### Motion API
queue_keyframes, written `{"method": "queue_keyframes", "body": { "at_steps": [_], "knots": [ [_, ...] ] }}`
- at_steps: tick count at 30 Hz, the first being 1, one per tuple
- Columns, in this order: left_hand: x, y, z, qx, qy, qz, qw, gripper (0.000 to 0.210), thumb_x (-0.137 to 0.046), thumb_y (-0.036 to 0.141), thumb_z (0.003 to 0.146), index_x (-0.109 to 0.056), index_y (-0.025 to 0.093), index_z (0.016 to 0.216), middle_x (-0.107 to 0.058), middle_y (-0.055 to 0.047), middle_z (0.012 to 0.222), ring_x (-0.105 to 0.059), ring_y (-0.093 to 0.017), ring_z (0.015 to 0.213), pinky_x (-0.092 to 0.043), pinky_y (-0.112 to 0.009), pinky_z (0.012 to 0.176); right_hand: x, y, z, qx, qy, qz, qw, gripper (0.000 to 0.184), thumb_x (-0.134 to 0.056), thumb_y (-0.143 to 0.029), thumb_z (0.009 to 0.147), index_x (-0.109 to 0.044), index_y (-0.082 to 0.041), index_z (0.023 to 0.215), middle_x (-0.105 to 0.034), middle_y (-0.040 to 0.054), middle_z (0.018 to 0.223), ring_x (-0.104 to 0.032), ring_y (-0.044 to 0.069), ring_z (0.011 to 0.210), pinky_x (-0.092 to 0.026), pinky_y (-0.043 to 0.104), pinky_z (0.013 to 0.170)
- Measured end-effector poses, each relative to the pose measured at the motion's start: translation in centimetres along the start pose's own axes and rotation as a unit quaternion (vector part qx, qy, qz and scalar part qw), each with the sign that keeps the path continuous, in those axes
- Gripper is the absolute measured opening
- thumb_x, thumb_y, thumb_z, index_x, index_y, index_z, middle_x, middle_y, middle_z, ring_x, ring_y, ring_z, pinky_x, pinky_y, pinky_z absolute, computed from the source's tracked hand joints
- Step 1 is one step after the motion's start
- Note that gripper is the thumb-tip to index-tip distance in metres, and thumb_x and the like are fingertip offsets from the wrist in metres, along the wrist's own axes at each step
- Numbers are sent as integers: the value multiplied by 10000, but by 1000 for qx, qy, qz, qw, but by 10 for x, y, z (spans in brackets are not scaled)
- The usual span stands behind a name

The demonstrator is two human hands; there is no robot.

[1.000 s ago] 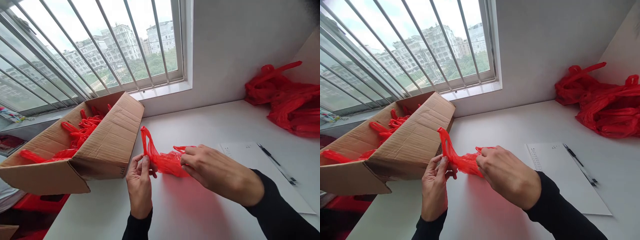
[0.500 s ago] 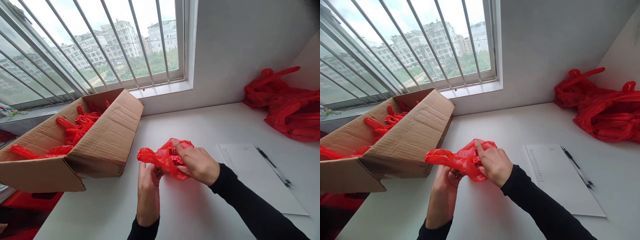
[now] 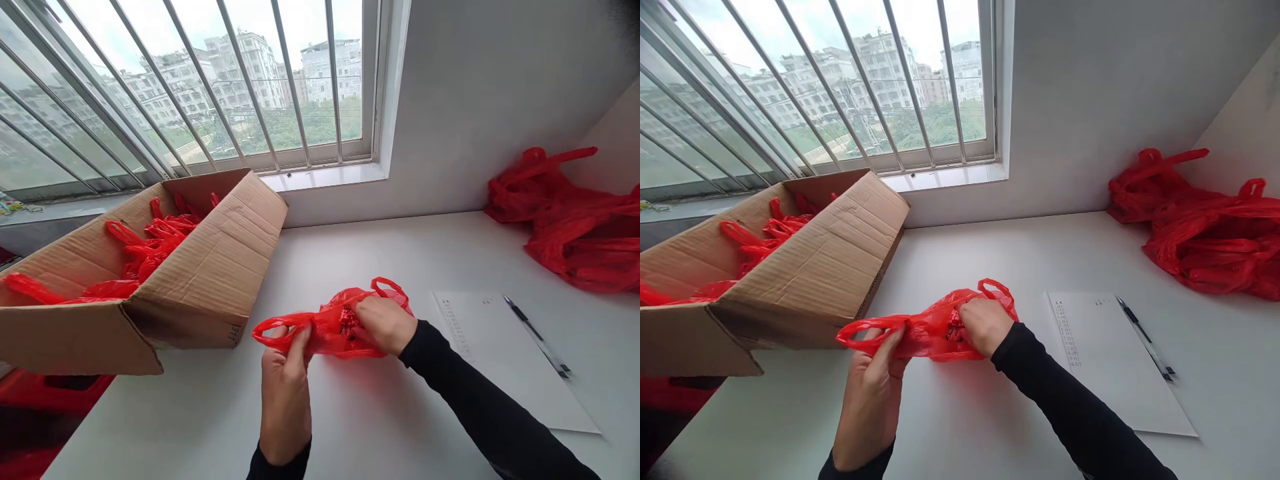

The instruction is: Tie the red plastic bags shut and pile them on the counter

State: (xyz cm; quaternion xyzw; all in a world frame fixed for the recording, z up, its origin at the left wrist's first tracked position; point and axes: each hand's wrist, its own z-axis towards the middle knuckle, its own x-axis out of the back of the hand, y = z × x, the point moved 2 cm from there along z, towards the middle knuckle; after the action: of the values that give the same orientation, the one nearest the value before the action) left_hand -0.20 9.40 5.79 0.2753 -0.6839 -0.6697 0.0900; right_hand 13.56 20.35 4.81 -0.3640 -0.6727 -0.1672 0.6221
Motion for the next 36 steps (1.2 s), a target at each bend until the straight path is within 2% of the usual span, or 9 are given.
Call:
{"method": "queue_keyframes", "body": {
  "at_steps": [4,6,10,13,20,23,27,30,36],
  "knots": [
    [1,6,-2,61,-27,-37,997,208,-729,353,814,-648,199,929,-656,-17,888,-599,-162,823,-494,-246,705,-4,-1,4,-15,8,-4,1000,155,-545,-205,899,-661,-123,838,-703,143,895,-654,283,850,-394,337,643],
    [1,7,-2,48,-32,23,998,257,-749,394,799,-650,192,922,-646,-17,859,-582,-157,786,-486,-250,701,-4,-1,3,-9,12,-1,1000,136,-566,-205,891,-664,-112,878,-701,158,966,-649,292,911,-415,342,700],
    [4,5,2,-2,-35,104,994,326,-743,440,799,-583,175,697,-519,16,640,-442,-114,583,-384,-237,531,-1,4,-2,9,19,17,1000,106,-573,-154,880,-633,-116,959,-684,148,1037,-627,262,962,-421,327,769],
    [4,7,3,-18,-13,29,999,346,-689,407,845,-543,183,627,-459,27,598,-393,-100,548,-397,-222,530,4,11,-3,19,21,38,999,65,-562,-130,872,-602,-139,922,-682,113,976,-621,222,894,-417,301,740],
    [2,17,2,-32,68,-94,993,169,-703,359,780,-731,197,739,-679,-24,863,-551,-143,686,-439,-214,483,15,21,-3,58,31,158,985,71,-568,-144,838,-547,-187,889,-677,40,904,-617,163,795,-421,242,663],
    [2,16,0,-55,65,-94,992,184,-646,338,810,-746,196,748,-691,-43,839,-598,-186,763,-501,-249,561,16,22,-4,68,35,185,980,160,-541,-95,809,-559,-201,927,-687,24,932,-622,152,807,-423,231,669],
    [2,15,-5,-128,52,-53,989,211,-581,297,840,-761,210,773,-693,-50,899,-617,-227,964,-541,-284,778,12,24,-2,24,33,118,992,44,-559,-154,826,-541,-193,816,-669,34,842,-596,161,736,-373,249,594],
    [0,17,-11,-155,21,-18,988,205,-584,297,843,-767,214,806,-686,-53,986,-587,-249,1081,-513,-300,893,9,22,3,9,47,92,995,118,-550,-217,880,-526,-187,768,-655,40,810,-575,155,696,-353,262,593],
    [-2,15,-16,-144,6,-29,989,131,-626,311,840,-732,238,867,-607,-20,724,-543,-175,753,-483,-281,697,1,10,11,-32,109,110,987,213,-417,-273,996,-588,-164,930,-669,63,855,-616,175,775,-365,271,639]
  ]
}}
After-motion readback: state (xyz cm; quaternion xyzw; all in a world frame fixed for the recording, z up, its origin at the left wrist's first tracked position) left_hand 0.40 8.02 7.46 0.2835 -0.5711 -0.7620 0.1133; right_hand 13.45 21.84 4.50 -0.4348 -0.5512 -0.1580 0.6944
